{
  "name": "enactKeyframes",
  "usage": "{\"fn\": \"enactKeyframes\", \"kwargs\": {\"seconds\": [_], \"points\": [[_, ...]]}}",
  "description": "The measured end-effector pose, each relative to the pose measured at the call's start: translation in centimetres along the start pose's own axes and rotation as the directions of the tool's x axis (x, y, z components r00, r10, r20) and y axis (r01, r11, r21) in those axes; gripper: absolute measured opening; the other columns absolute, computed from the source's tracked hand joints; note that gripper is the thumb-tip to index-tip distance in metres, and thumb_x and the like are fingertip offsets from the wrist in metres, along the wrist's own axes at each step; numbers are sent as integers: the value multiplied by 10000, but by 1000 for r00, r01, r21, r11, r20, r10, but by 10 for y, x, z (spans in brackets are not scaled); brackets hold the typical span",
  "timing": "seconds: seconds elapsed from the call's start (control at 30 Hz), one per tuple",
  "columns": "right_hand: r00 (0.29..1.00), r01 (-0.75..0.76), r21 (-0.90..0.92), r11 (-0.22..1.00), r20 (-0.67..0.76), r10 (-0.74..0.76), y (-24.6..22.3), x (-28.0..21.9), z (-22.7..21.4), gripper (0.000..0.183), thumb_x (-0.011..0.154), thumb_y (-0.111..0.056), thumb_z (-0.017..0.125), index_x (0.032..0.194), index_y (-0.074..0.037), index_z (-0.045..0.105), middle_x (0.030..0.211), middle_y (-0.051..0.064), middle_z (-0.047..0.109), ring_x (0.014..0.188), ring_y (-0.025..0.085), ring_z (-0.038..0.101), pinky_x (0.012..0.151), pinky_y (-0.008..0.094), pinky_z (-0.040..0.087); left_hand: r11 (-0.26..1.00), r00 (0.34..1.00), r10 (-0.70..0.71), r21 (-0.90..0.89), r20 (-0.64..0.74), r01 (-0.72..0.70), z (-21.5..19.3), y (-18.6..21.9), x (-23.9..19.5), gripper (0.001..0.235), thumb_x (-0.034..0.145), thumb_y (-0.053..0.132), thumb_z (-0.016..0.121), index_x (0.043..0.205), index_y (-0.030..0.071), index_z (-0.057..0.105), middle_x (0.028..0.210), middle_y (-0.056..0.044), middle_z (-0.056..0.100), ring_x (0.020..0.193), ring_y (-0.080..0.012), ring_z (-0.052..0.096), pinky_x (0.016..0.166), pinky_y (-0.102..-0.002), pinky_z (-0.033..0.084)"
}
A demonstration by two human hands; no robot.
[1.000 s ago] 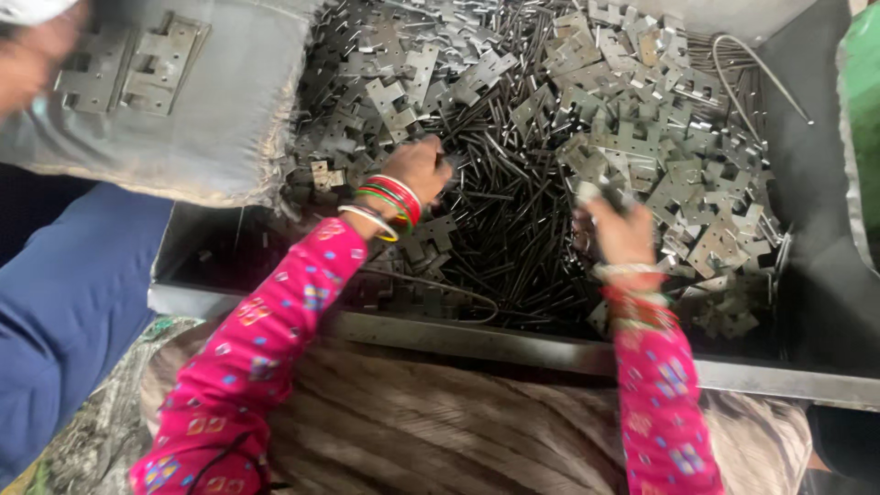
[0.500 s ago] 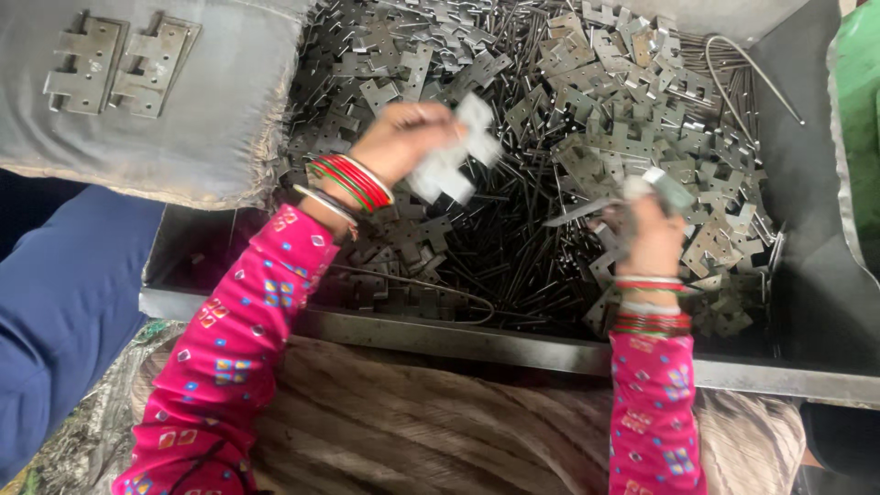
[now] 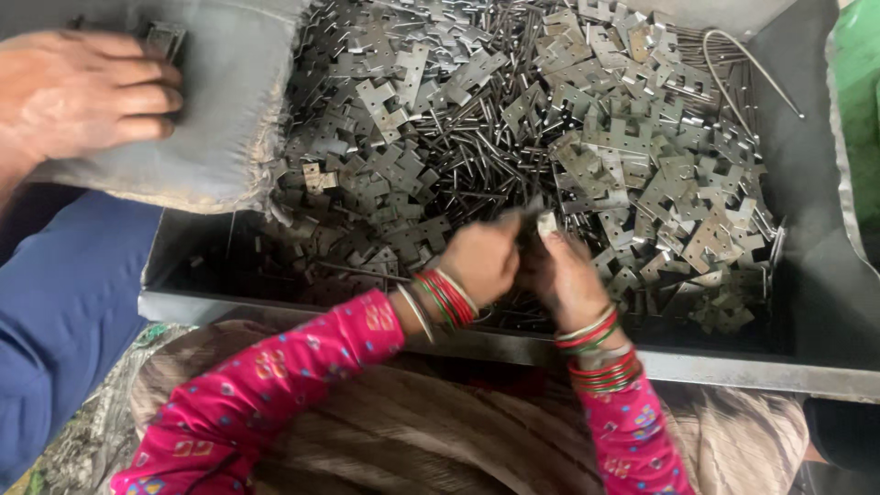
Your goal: The person sorts metal hinge components and pins from a large metal tray by hand. Several individuals collaborate, picking through the bin and separating the metal plates from the thin metal pins.
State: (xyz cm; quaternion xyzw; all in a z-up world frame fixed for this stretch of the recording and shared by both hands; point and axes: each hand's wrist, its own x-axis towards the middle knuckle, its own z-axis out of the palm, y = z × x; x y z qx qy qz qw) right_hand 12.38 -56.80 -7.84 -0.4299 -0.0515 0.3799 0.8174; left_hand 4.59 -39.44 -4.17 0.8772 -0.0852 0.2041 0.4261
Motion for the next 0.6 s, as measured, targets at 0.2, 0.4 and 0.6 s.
{"fn": "enactKeyframes", "kwargs": {"seconds": [0.2, 0.4, 0.6], "points": [[766, -107, -864, -492, 244, -595, -57, 57, -81, 616, 857, -157, 720, 1459, -103, 600, 1573, 319, 445, 1268, 561, 472, 928, 588, 513, 870, 989, -105, 473, -104, 142, -87, -3, 40, 428, 818, 138, 682, 1238, 68, 632, 695, -132, 699, 644, -353, 702, 566, -485, 557], [865, -139, -773, -620, 211, -456, -83, 68, -118, 511, 806, -113, 737, 1291, -274, 712, 1576, 114, 515, 1420, 391, 442, 1085, 663, 371, 317, 912, -13, 863, -411, 393, -191, -64, 47, 50, 727, 182, 719, 761, 152, 741, 729, -95, 715, 647, -272, 719, 559, -391, 557], [721, -7, -873, -488, 334, -607, -92, 30, -81, 190, 988, -163, 764, 1175, -187, 780, 1328, 26, 727, 1269, 301, 553, 1113, 513, 447, 59, 790, 48, 791, -611, 609, -275, -164, 19, 170, 827, 190, 702, 979, 128, 749, 805, -92, 726, 753, -292, 717, 698, -440, 547]]}}
